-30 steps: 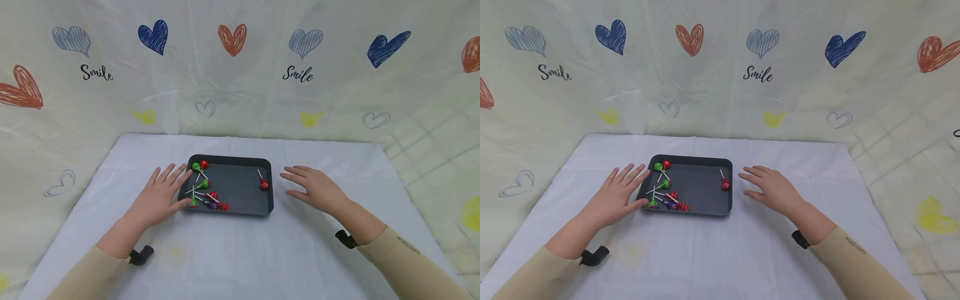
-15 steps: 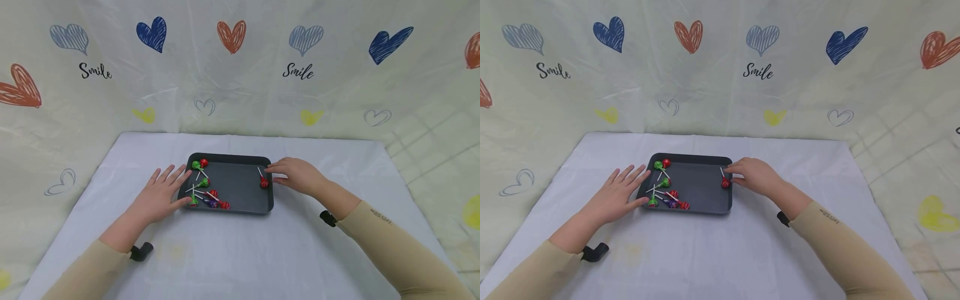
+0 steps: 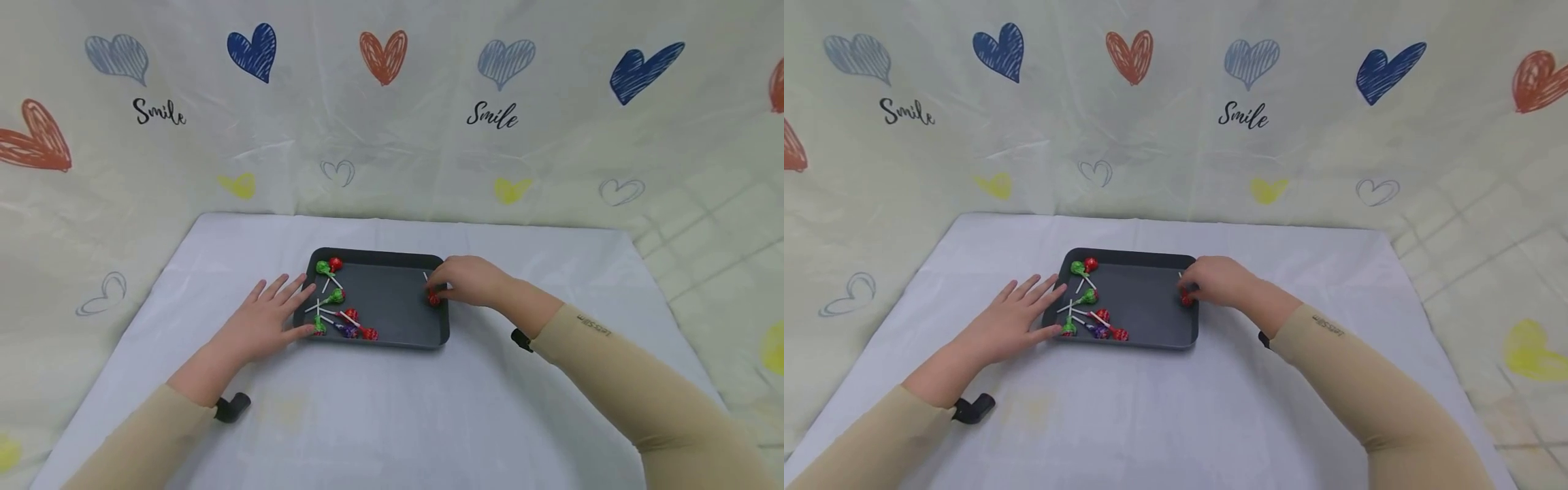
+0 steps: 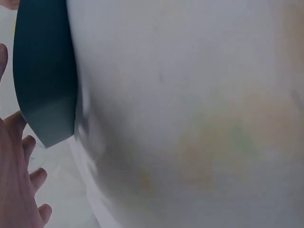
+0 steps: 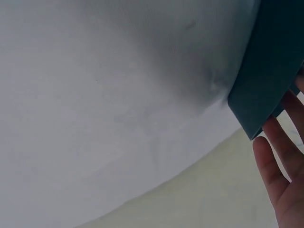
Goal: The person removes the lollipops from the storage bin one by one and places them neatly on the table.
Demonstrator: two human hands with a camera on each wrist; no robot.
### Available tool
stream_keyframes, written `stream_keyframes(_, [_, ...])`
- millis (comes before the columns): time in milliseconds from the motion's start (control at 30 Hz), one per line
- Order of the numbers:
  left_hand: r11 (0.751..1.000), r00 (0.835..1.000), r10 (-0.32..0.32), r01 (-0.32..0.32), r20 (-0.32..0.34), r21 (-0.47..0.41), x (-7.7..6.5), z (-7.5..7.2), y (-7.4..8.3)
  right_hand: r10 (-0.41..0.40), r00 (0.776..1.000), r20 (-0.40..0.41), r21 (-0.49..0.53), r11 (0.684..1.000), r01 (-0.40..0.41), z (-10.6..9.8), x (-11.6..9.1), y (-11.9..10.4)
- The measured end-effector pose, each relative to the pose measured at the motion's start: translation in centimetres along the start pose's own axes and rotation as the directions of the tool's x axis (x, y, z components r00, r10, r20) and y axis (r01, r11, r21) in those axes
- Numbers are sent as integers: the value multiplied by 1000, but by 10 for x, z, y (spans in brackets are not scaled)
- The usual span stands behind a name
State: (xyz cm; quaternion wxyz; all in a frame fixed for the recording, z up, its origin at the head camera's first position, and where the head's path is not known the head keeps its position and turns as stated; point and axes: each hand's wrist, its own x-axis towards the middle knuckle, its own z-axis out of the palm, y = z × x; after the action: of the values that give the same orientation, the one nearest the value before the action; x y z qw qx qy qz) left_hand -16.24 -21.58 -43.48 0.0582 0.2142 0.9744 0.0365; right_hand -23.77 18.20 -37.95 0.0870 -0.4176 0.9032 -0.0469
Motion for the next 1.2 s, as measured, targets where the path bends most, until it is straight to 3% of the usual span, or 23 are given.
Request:
stream_keyframes(267, [1000, 1000, 6, -6, 6, -10, -2, 4, 0, -20, 992, 126, -55, 998, 28, -1, 15, -3])
stream_keyframes(500, [1000, 1000, 13, -13, -7, -15, -3, 1, 3, 56, 977, 207, -143, 989, -26, -3, 23, -8])
stream_keyframes(933, [1000, 1000, 9, -9, -13, -12, -3, 2, 4, -12, 994, 104, -142, 989, 26, 5, 28, -4])
stream_keyframes(1200, [1000, 1000, -1, 1, 2, -17, -1, 3, 4, 0, 987, 158, -78, 997, 13, 6, 28, 1])
